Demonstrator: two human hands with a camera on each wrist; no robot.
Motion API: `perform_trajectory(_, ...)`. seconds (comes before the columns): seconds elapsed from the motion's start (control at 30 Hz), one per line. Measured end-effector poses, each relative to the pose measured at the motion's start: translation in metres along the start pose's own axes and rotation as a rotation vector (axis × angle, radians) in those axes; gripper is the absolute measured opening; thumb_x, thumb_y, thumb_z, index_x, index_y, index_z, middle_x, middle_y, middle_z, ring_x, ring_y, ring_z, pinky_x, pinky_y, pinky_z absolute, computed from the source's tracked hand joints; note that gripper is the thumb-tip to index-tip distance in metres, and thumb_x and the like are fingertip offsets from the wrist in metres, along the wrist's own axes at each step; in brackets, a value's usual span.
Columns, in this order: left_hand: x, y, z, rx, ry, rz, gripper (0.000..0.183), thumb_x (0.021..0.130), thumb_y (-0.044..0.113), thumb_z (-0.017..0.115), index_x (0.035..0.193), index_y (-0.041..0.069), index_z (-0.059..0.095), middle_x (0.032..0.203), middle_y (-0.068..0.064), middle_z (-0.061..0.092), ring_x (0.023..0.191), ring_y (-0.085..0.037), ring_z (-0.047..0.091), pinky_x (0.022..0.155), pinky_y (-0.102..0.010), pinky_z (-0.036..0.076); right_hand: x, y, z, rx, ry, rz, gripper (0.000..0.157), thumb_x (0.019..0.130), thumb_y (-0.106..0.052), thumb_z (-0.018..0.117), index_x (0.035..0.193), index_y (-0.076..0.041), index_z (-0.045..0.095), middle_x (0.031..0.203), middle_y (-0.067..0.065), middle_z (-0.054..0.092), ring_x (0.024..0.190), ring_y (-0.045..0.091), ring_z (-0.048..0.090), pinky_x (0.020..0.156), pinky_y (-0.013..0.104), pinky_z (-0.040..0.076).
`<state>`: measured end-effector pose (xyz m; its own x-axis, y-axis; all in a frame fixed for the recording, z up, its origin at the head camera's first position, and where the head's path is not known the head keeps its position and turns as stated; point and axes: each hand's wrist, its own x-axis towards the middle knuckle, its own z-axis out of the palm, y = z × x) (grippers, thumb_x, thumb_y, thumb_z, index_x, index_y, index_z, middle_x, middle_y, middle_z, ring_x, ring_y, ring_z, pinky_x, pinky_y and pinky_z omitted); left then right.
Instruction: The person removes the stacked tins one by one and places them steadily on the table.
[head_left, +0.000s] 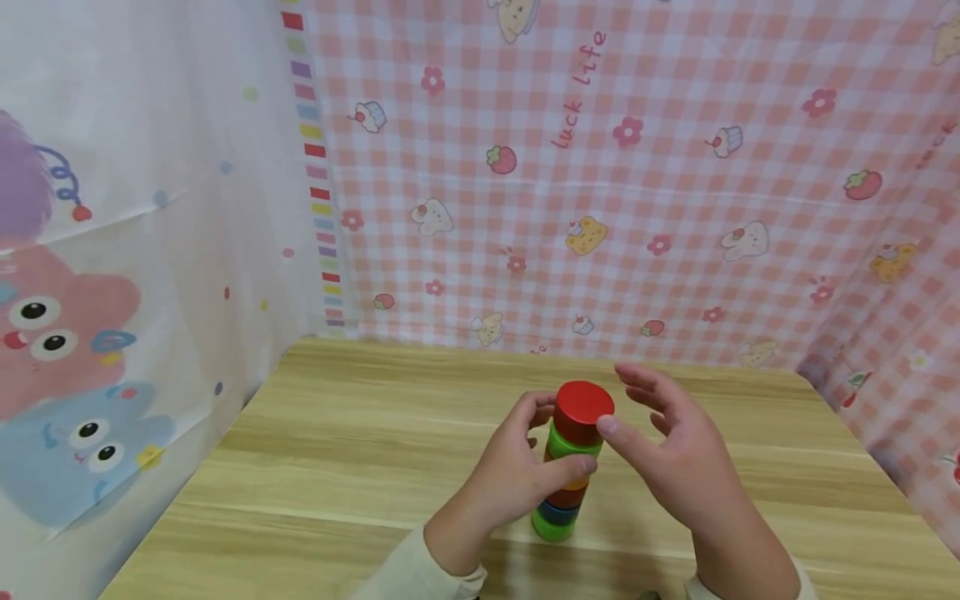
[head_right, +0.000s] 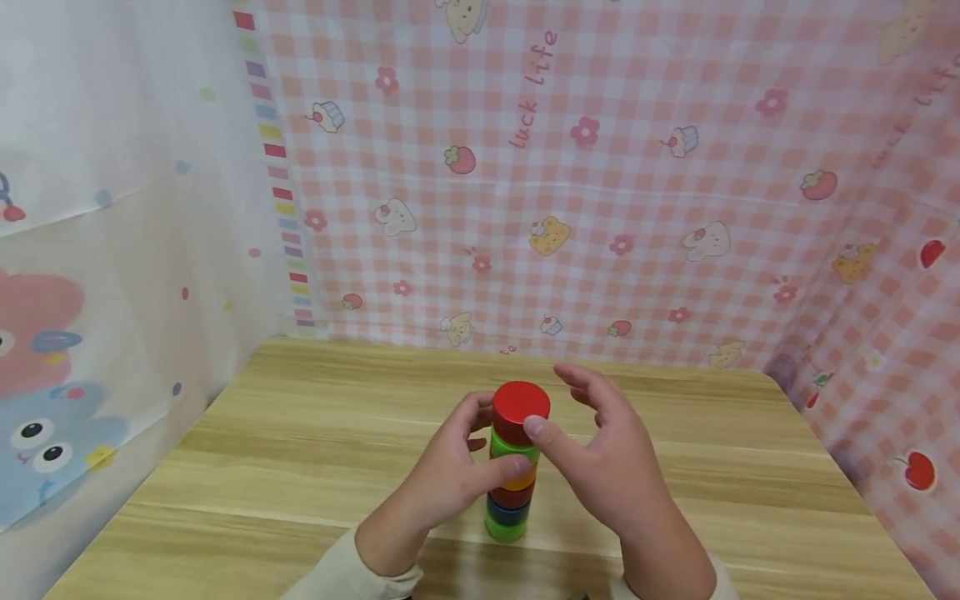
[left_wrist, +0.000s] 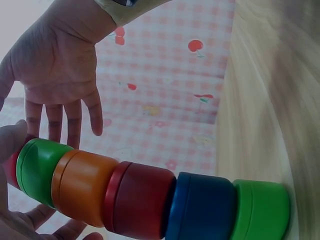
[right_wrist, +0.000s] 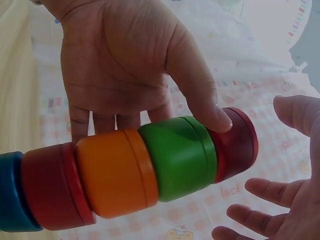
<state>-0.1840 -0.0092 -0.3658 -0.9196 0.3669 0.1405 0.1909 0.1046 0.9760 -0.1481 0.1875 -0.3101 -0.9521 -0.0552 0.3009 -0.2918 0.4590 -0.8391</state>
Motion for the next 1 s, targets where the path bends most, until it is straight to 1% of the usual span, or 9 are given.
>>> perform_trajectory(0.1,0.001,-0.003,0.001,-0.005,-0.007,0.009,0.064,0.090,0.036,0.082,0.146,0.027,0.052,0.144,0.007,0.059,0.142,-0.024,0.047,0.118,-0.062,0.035,0.000,0.002,0.002,-0.001,-0.007,-0.002,0.058,0.099,-0.027,0.074,0.151,-0.011,0.052,0.154,0.009,0.054,0.143,0.038,0.047,0.116,0.070,0.031)
perform_trajectory(0.3,0.002,-0.005,0.002,-0.016,-0.010,0.021,0.059,0.092,0.036,0.081,0.144,0.026,0.054,0.140,0.008,0.060,0.137,-0.020,0.050,0.116,-0.062,0.036,0.001,0.006,0.009,-0.014,-0.018,-0.017,0.058,0.098,-0.027,0.076,0.149,-0.011,0.055,0.152,0.011,0.056,0.141,0.039,0.050,0.113,0.072,0.033)
perform_trajectory(0.43,0.001,-0.006,0.002,-0.017,-0.006,0.038,0.055,0.093,0.035,0.080,0.142,0.026,0.056,0.139,0.009,0.062,0.136,-0.019,0.051,0.114,-0.061,0.037,0.003,0.007,0.013,-0.008,-0.017,-0.018,0.057,0.097,-0.027,0.077,0.148,-0.011,0.056,0.149,0.012,0.059,0.138,0.038,0.052,0.112,0.071,0.035)
perform_trajectory(0.63,0.001,-0.009,0.003,-0.026,-0.003,0.052,0.049,0.095,0.039,0.078,0.139,0.028,0.059,0.137,0.010,0.063,0.133,-0.017,0.052,0.113,-0.060,0.038,0.003,0.007,0.016,-0.013,-0.024,-0.011,0.054,0.097,-0.028,0.077,0.145,-0.011,0.059,0.145,0.010,0.062,0.136,0.036,0.054,0.111,0.071,0.036)
perform_trajectory(0.77,0.002,-0.011,0.003,-0.018,0.006,0.049,0.047,0.094,0.041,0.078,0.136,0.030,0.060,0.135,0.010,0.063,0.131,-0.016,0.052,0.111,-0.059,0.038,0.004,0.007,0.017,-0.019,-0.023,-0.001,0.051,0.097,-0.029,0.078,0.141,-0.011,0.061,0.142,0.009,0.064,0.135,0.037,0.055,0.110,0.071,0.038)
perform_trajectory(1.0,0.004,-0.013,0.003,-0.006,0.012,0.041,0.045,0.094,0.041,0.079,0.134,0.031,0.061,0.133,0.010,0.063,0.129,-0.016,0.052,0.109,-0.058,0.038,0.005,0.006,0.017,-0.016,-0.013,0.003,0.051,0.097,-0.028,0.078,0.142,-0.009,0.061,0.142,0.011,0.064,0.135,0.037,0.056,0.110,0.071,0.038)
